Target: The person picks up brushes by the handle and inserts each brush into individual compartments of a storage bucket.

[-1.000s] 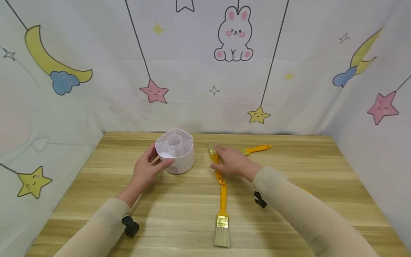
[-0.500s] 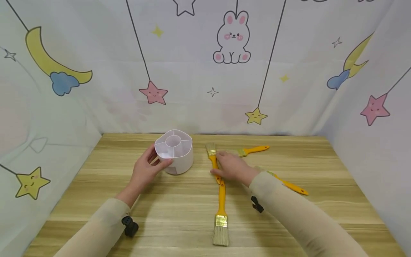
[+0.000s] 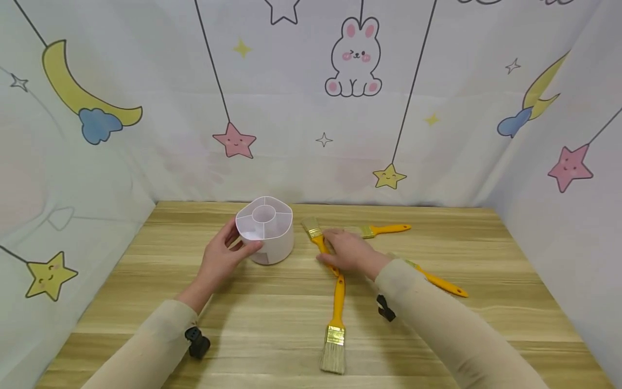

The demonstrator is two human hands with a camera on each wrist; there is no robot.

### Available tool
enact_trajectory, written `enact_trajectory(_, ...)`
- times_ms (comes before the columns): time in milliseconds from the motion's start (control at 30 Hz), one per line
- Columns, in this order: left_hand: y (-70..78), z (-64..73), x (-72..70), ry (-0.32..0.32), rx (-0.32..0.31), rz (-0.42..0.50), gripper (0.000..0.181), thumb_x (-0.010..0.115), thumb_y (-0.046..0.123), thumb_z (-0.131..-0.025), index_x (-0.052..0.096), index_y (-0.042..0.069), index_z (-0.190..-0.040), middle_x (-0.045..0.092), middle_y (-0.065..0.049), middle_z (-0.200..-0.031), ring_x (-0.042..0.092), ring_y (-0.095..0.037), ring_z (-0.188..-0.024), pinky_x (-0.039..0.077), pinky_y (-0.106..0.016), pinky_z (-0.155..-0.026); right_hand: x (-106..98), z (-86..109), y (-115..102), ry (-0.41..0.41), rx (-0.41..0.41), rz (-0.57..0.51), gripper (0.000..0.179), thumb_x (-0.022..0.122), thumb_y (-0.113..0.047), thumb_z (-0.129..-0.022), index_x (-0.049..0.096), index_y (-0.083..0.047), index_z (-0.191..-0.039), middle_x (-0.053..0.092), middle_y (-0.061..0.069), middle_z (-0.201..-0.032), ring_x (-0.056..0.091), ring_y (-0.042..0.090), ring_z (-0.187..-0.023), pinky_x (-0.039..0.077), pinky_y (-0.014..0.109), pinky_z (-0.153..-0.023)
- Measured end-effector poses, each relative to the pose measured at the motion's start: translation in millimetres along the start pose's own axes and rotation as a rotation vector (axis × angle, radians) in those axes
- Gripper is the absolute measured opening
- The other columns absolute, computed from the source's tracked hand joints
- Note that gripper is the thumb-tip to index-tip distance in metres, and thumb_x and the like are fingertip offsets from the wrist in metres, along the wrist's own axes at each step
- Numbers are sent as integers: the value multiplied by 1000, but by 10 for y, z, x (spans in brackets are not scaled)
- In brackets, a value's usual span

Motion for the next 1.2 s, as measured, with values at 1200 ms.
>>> enact_trajectory(1200, -1, -6, 12, 2, -12, 1, 96, 94, 27, -86, 42, 18, -166, 51, -9, -162, 51, -30, -148, 49, -44, -118, 74, -3, 79, 219, -202, 38, 16, 70, -11, -104, 71, -6, -120, 76, 10, -119, 73, 30, -107, 59, 52, -99)
Point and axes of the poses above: each hand's wrist, its own z-axis away from the middle knuckle, its own x-axis out of the palm, y = z × x, the point moved 3 cm from there along -z, towards the middle knuckle
